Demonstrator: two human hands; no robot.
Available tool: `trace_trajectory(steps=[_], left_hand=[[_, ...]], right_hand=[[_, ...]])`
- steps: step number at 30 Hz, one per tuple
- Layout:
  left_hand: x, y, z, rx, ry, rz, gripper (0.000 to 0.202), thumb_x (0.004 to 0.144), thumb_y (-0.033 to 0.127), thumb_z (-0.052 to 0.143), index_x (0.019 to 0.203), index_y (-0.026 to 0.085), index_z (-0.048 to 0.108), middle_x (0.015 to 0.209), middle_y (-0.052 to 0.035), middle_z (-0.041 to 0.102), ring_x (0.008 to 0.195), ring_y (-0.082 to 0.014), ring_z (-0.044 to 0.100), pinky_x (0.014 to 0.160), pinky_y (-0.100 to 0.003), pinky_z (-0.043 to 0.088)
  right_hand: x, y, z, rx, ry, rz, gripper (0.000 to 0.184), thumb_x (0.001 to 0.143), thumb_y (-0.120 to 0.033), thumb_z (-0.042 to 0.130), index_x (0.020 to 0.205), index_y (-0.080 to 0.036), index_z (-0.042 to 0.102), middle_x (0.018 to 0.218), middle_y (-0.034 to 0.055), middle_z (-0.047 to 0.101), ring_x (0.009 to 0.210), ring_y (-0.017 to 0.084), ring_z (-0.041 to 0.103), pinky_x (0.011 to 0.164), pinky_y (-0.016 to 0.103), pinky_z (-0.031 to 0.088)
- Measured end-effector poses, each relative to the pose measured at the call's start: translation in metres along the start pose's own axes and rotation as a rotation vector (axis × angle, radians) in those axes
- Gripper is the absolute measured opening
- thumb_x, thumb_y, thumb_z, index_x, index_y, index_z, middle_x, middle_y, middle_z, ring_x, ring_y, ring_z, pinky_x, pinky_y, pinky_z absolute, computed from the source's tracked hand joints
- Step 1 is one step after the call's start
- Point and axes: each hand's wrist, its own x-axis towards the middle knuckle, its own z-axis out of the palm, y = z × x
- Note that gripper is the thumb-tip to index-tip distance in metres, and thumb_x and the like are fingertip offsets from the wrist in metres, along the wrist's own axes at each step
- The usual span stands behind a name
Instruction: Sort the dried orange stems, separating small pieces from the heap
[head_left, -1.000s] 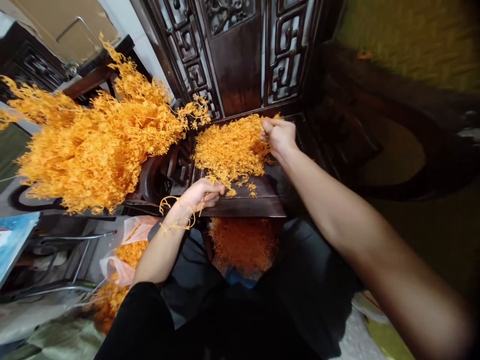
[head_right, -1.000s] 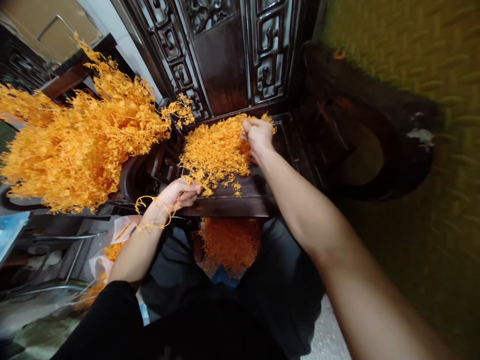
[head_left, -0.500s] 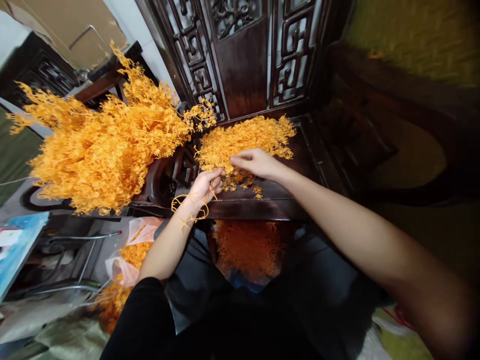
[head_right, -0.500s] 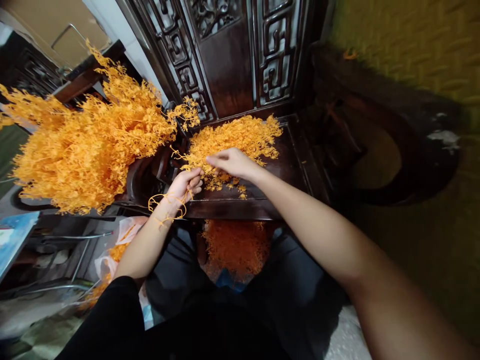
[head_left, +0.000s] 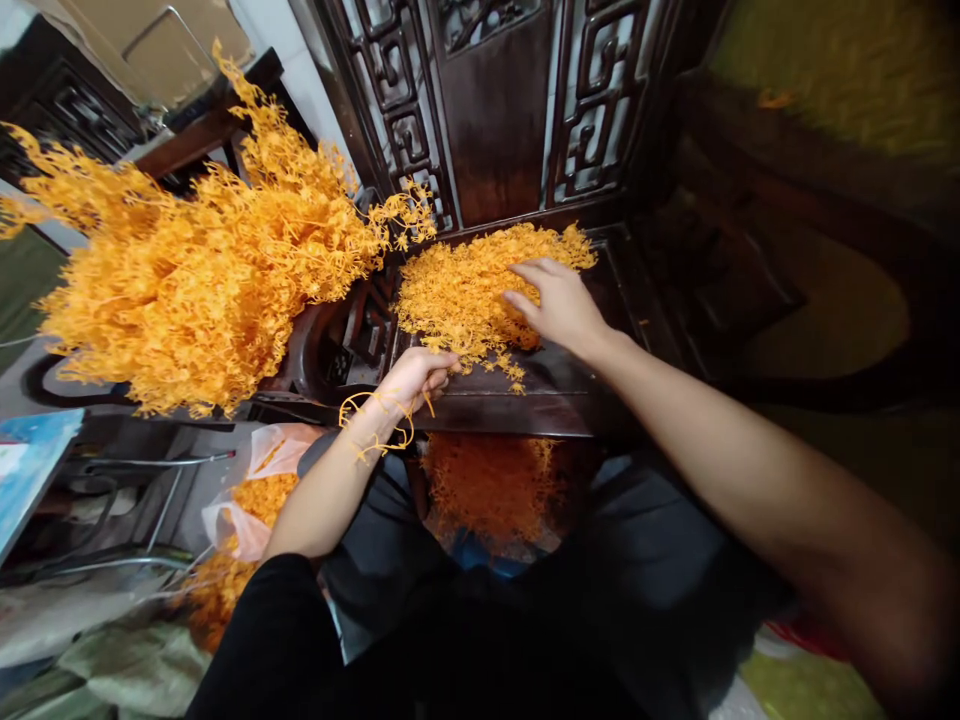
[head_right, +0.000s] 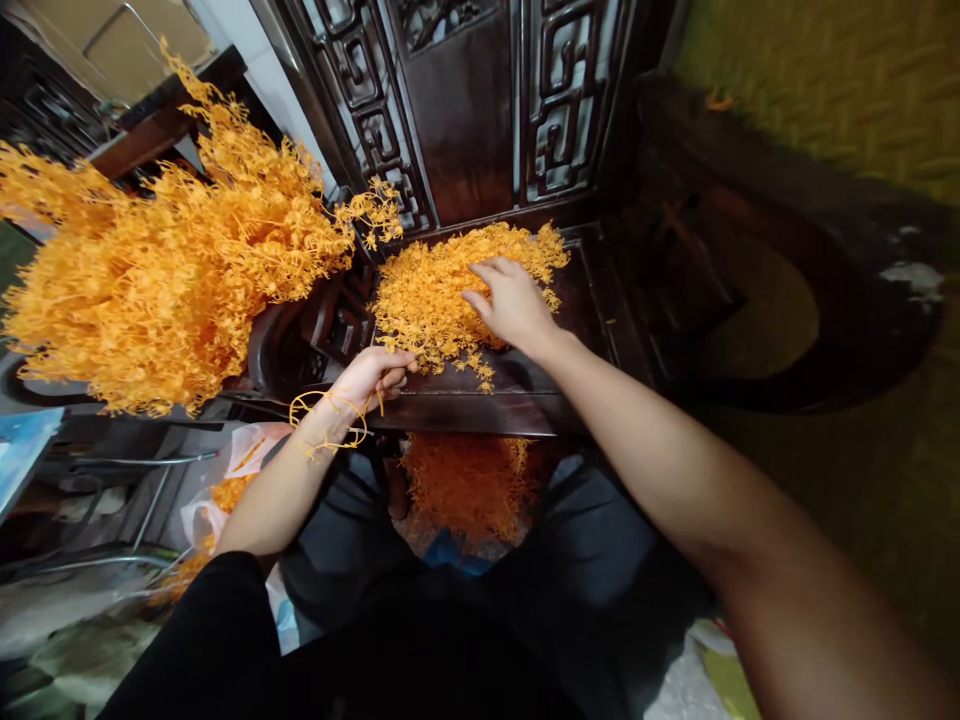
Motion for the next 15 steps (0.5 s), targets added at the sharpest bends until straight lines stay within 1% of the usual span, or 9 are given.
trace_trajectory(steps=[1, 3, 6, 7, 8, 9, 11, 13, 15], left_hand=[[0.003, -0.002, 0.002, 0.013, 0.014, 0.003, 0.022, 0.077, 0.027, 0.076, 0.069, 0.008, 0.068, 0.035, 0.0074, 0.035, 0.031, -0.0034, 0.024, 0.036, -0.019, 0.014], [0.007, -0.005, 0.007, 0.053, 0.035, 0.019, 0.024, 0.078, 0.028, 0.077, 0.067, 0.009, 0.068, 0.035, 0.0065, 0.037, 0.031, -0.0034, 0.025, 0.038, -0.02, 0.015], [0.011, -0.01, 0.012, 0.132, 0.068, 0.059, 0.021, 0.08, 0.024, 0.074, 0.065, 0.009, 0.069, 0.034, 0.0048, 0.041, 0.031, -0.0039, 0.029, 0.04, -0.021, 0.018], [0.011, -0.011, 0.013, 0.15, 0.075, 0.065, 0.021, 0.081, 0.023, 0.072, 0.066, 0.009, 0.07, 0.034, 0.0045, 0.041, 0.031, -0.0041, 0.03, 0.04, -0.022, 0.018], [0.012, -0.012, 0.014, 0.161, 0.077, 0.067, 0.021, 0.081, 0.023, 0.072, 0.066, 0.009, 0.071, 0.034, 0.0042, 0.041, 0.031, -0.0042, 0.03, 0.041, -0.022, 0.018], [0.011, -0.012, 0.014, 0.162, 0.075, 0.07, 0.021, 0.081, 0.023, 0.072, 0.066, 0.009, 0.071, 0.034, 0.0042, 0.041, 0.031, -0.0043, 0.03, 0.041, -0.022, 0.018], [0.009, -0.012, 0.015, 0.161, 0.061, 0.08, 0.022, 0.079, 0.025, 0.075, 0.065, 0.009, 0.071, 0.035, 0.0043, 0.041, 0.032, -0.0043, 0.031, 0.041, -0.022, 0.018], [0.004, -0.009, 0.016, 0.178, 0.028, 0.08, 0.024, 0.077, 0.03, 0.078, 0.065, 0.01, 0.071, 0.036, 0.0045, 0.042, 0.032, -0.0042, 0.03, 0.04, -0.022, 0.017], [-0.004, -0.006, 0.016, 0.195, -0.054, 0.036, 0.028, 0.075, 0.035, 0.081, 0.066, 0.011, 0.071, 0.036, 0.0046, 0.042, 0.032, -0.0046, 0.029, 0.038, -0.022, 0.015]], right_hand=[[-0.002, -0.016, -0.001, 0.102, 0.03, -0.039, 0.048, 0.102, -0.041, 0.057, 0.138, -0.012, 0.069, 0.134, 0.0168, 0.069, 0.126, 0.031, 0.063, 0.113, 0.045, 0.046], [-0.006, -0.045, -0.003, 0.251, -0.003, -0.113, 0.048, 0.101, -0.05, 0.057, 0.135, -0.017, 0.07, 0.124, 0.0125, 0.073, 0.115, 0.029, 0.066, 0.107, 0.045, 0.049], [-0.011, -0.069, -0.003, 0.206, -0.164, -0.215, 0.068, 0.093, -0.057, 0.068, 0.147, -0.017, 0.06, 0.124, 0.0136, 0.073, 0.112, 0.032, 0.064, 0.1, 0.047, 0.048], [-0.012, -0.071, -0.002, 0.141, -0.215, -0.248, 0.072, 0.092, -0.057, 0.07, 0.149, -0.016, 0.058, 0.124, 0.0155, 0.073, 0.112, 0.033, 0.063, 0.098, 0.047, 0.047], [-0.013, -0.072, -0.002, 0.074, -0.26, -0.281, 0.07, 0.093, -0.056, 0.069, 0.148, -0.014, 0.059, 0.123, 0.0169, 0.073, 0.112, 0.034, 0.061, 0.096, 0.047, 0.046], [-0.014, -0.071, -0.001, 0.016, -0.296, -0.315, 0.06, 0.095, -0.053, 0.067, 0.141, -0.014, 0.064, 0.12, 0.0174, 0.073, 0.11, 0.034, 0.06, 0.094, 0.046, 0.044], [-0.012, -0.065, 0.002, -0.039, -0.332, -0.372, 0.038, 0.101, -0.046, 0.059, 0.117, -0.016, 0.076, 0.111, 0.0158, 0.075, 0.107, 0.032, 0.059, 0.09, 0.043, 0.042], [-0.007, -0.056, 0.003, -0.005, -0.326, -0.389, 0.034, 0.104, -0.04, 0.054, 0.095, -0.018, 0.079, 0.099, 0.013, 0.074, 0.1, 0.029, 0.059, 0.089, 0.041, 0.042], [0.002, -0.04, 0.002, 0.092, -0.307, -0.36, 0.033, 0.103, -0.034, 0.055, 0.086, -0.019, 0.079, 0.091, 0.0106, 0.073, 0.095, 0.026, 0.061, 0.09, 0.04, 0.044]])
